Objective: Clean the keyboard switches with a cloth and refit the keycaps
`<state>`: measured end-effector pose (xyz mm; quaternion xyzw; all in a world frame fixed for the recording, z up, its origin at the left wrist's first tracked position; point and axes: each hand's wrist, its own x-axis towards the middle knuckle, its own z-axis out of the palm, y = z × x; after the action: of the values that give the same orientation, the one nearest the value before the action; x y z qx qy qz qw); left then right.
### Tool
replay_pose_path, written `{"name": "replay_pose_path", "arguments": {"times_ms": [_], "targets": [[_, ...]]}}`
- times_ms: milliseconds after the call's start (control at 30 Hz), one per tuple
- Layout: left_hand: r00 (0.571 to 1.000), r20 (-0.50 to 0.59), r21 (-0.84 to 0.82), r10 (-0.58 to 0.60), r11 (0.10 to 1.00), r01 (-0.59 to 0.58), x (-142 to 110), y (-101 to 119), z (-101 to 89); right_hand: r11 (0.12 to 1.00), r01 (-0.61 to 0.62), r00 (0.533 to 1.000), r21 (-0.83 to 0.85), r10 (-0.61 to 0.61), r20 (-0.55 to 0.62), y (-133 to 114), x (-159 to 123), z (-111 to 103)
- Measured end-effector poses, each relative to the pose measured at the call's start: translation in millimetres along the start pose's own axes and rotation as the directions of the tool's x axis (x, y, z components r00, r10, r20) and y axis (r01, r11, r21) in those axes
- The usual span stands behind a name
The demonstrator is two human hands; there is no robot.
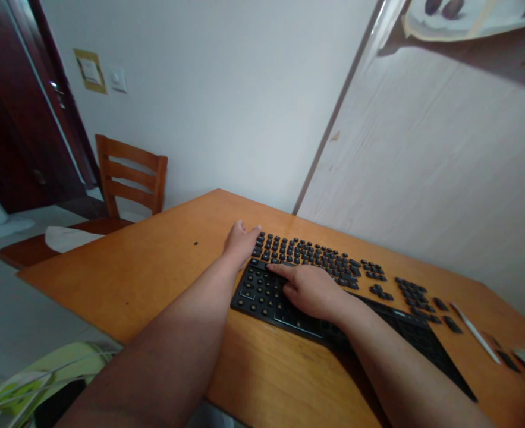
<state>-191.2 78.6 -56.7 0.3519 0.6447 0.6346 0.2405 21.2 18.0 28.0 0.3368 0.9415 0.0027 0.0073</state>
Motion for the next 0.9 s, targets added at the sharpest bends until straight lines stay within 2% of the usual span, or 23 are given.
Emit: {"name": "replay_pose_path", "arguments": {"times_ms": [167, 400, 700, 800, 900], "targets": [[1.000, 0.003, -0.018, -0.021, 1.000, 0.021, -1, 2, -0.8, 0.996, -0.048, 0.996, 0.082, 0.054, -0.074, 14, -4, -10], [1.000, 0.020, -0.018, -0.022, 1.000, 0.023, -3, 7, -4.2, 0.970, -0.143, 0.968, 0.194, 0.179, -0.179, 37, -7, -29], [0.996, 0.058, -0.090, -0.073, 0.993, 0.078, -6, 17, -8.5, 0.927, -0.145, 0.937, 0.346, 0.241, -0.252, 51, -14, -42], [0.994, 0.077, -0.112, -0.073, 0.990, 0.082, -5, 17, -10.7, 0.916, -0.143, 0.910, 0.374, 0.270, -0.314, 57, -16, -47], [0.994, 0.084, -0.114, -0.072, 0.990, 0.081, -5, 17, -12.2, 0.916, -0.132, 0.862, 0.379, 0.295, -0.412, 67, -16, -50]]}}
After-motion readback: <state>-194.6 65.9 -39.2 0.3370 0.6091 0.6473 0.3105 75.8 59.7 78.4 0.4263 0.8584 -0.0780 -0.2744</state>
